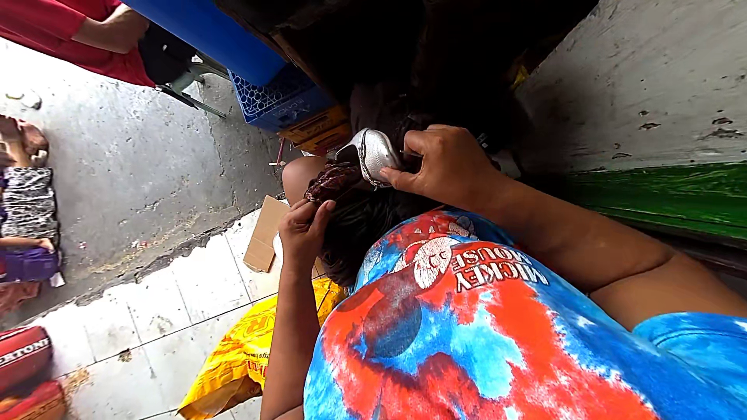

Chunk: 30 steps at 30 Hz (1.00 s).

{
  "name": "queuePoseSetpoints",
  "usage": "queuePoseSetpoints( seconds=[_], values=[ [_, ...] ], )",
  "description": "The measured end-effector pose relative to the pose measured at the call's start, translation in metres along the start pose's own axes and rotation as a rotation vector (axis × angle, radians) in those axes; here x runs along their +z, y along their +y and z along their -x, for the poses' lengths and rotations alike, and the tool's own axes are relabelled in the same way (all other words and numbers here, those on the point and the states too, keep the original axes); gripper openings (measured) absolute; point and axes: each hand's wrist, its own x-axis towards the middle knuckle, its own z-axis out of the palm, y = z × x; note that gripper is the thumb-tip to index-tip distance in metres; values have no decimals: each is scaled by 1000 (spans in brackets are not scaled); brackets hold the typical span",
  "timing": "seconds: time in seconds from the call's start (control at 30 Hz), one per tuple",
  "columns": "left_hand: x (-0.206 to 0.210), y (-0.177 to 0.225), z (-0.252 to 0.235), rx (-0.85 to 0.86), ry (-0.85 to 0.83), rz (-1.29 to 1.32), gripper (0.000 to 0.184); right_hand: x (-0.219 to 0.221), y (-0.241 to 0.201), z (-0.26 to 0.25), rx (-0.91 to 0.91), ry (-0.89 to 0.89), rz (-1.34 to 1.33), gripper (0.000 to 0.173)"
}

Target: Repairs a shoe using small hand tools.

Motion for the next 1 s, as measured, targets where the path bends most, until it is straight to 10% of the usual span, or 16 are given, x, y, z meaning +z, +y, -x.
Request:
queuePoseSetpoints(
  seconds=[0.63,1.0],
  values=[
    [-33,-52,36,-169,82,-75,50,-1,0,-2,-39,-24,2,37],
    [-28,28,14,56,33,1300,25,-49,-9,-14,-156,-175,-842,22]
  ],
)
